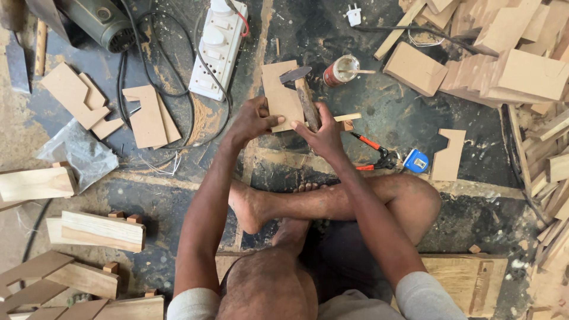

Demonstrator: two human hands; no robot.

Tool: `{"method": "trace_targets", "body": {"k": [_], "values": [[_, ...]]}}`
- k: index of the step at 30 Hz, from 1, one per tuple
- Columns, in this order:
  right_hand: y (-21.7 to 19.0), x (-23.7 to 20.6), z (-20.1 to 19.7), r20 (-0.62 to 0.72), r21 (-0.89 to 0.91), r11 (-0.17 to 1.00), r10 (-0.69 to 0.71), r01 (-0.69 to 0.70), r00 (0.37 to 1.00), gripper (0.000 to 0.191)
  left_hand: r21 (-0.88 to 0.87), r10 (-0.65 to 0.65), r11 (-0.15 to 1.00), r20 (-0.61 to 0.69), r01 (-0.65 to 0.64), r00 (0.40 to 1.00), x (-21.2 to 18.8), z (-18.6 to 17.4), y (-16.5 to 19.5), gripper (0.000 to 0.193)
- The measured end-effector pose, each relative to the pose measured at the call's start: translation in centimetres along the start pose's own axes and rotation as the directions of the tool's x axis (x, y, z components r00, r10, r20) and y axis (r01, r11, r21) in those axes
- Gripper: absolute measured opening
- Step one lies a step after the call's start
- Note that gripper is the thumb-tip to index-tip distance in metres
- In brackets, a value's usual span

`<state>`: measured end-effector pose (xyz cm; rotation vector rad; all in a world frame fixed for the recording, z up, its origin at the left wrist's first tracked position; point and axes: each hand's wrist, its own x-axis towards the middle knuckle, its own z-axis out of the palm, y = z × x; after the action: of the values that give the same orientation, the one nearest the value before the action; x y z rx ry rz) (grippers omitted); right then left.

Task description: The person sits on the floor and assembles small wooden pieces by applying glue and hammering nails. They repeatedly pick up shaped wood pieces, apply adhesive, and secure them with a hammer and nails, then place the finished units aside.

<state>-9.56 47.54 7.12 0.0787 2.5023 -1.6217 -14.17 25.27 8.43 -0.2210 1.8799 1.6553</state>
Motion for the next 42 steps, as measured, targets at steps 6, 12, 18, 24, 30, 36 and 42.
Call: {"method": "trace_targets", "body": {"k": [6,12,18,24,30,36,42], "values": [[-1.0,-1.1,0.1,-0.078,-0.073,0.996,-0.059,0.053,0.995,0.053,0.033,0.023,0.999,-0.030,-0.022,0.999,-0.2,-0.2,-0.4,0.041],[-3.1,-6.2,-3.9,0.004,-0.373,0.769,-0.558,0.519,0.830,0.059,0.065,0.029,0.998,-0.045,-0.026,0.999,0.1,-0.2,-1.5,0.039],[-5.1,-8.7,-5.4,0.166,-0.471,0.613,-0.644,0.634,0.746,0.061,0.050,0.036,0.998,-0.041,-0.034,0.999,0.0,-0.2,-2.8,0.034],[-5.5,-8.5,-5.7,0.293,-0.641,0.573,-0.432,0.510,0.853,0.064,0.097,0.055,0.994,-0.036,-0.051,0.998,0.1,-0.2,-2.9,0.034],[-4.6,-9.0,-5.8,0.173,-0.444,0.570,-0.702,0.691,0.691,0.063,0.103,0.030,0.994,-0.026,-0.027,0.999,0.0,0.0,-3.3,0.033],[-4.9,-8.6,-5.5,0.320,-0.633,0.552,-0.452,0.543,0.833,0.061,0.109,0.060,0.993,-0.046,-0.054,0.997,0.3,-0.1,-3.0,0.031],[-5.0,-8.6,-5.5,0.260,-0.617,0.461,-0.645,0.638,0.718,0.049,0.134,0.064,0.989,-0.044,-0.058,0.997,0.1,0.0,-3.2,0.031]]}}
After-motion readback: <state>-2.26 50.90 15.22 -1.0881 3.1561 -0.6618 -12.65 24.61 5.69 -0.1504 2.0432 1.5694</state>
